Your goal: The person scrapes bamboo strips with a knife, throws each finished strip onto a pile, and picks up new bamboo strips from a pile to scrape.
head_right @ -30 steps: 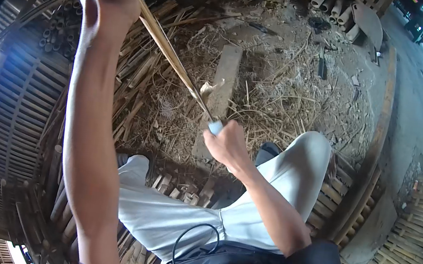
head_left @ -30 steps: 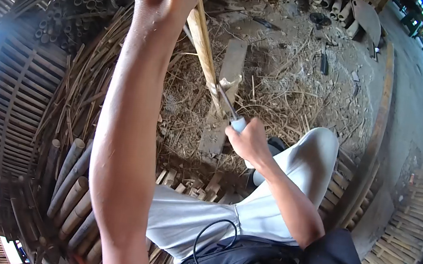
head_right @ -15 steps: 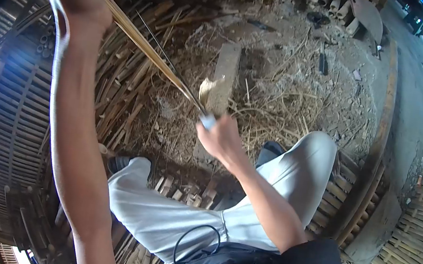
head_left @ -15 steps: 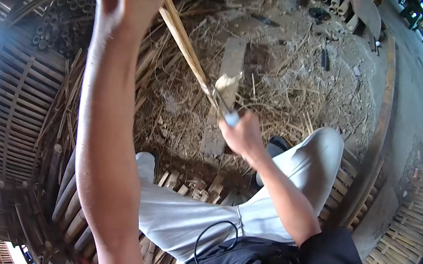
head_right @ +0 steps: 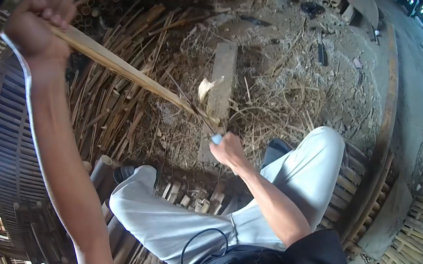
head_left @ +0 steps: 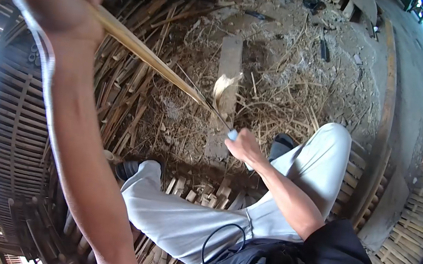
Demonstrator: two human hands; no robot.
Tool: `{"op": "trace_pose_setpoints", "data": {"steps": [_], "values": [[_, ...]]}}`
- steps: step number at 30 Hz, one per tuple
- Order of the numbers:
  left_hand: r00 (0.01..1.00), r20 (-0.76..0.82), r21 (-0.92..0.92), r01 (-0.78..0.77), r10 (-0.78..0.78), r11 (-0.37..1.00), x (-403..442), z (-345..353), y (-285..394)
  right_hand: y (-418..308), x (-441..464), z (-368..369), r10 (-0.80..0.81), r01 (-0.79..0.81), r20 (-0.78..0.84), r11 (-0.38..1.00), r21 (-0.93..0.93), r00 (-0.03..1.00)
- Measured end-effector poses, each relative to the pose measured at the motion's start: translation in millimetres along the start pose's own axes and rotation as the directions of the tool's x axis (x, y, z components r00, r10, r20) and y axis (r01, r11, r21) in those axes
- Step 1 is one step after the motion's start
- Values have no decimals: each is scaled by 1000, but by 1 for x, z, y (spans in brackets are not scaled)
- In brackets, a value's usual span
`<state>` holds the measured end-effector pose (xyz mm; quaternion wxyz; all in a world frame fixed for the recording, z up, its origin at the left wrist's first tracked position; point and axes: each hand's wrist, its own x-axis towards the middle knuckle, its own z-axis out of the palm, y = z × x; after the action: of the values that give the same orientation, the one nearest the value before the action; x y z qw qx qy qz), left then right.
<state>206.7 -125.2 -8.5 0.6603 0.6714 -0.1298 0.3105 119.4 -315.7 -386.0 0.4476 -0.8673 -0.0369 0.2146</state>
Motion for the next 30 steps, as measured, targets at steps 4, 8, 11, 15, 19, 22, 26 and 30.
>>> {"op": "trace_pose_setpoints", "data": {"steps": [4, 8, 11, 15, 19, 22, 26, 30], "values": [[999, -28, -63, 22, -24, 998, 5, -22, -2, 4, -1, 9, 8, -10, 31, 997, 70, 999], [975, 186, -150, 153, -124, 977, -25, -11, 20, 158, 32, 76, -287, 503, 413, 526, -685, 864], [963, 254, -180, 141, -93, 973, -14, -51, 13, 95, 15, 55, 104, -100, 91, 994, -47, 990], [981, 171, -57, 100, -89, 993, -18, -69, 16, 14, 0, 38, 80, -95, 76, 971, 218, 994], [985, -165, 108, 71, -52, 992, -31, -50, 0, 43, -6, 49, 76, -91, 94, 983, 159, 993], [958, -287, 157, 24, 23, 987, -29, -30, 8, 178, 2, 88, 118, -81, 116, 956, -283, 986], [961, 255, -186, 159, -109, 970, -8, -95, 14, 200, 19, 107, 184, -102, 203, 927, -360, 962], [942, 310, -177, 193, -131, 965, -7, -128, 16, 162, 6, 93, 352, -353, 34, 936, 4, 935]]}}
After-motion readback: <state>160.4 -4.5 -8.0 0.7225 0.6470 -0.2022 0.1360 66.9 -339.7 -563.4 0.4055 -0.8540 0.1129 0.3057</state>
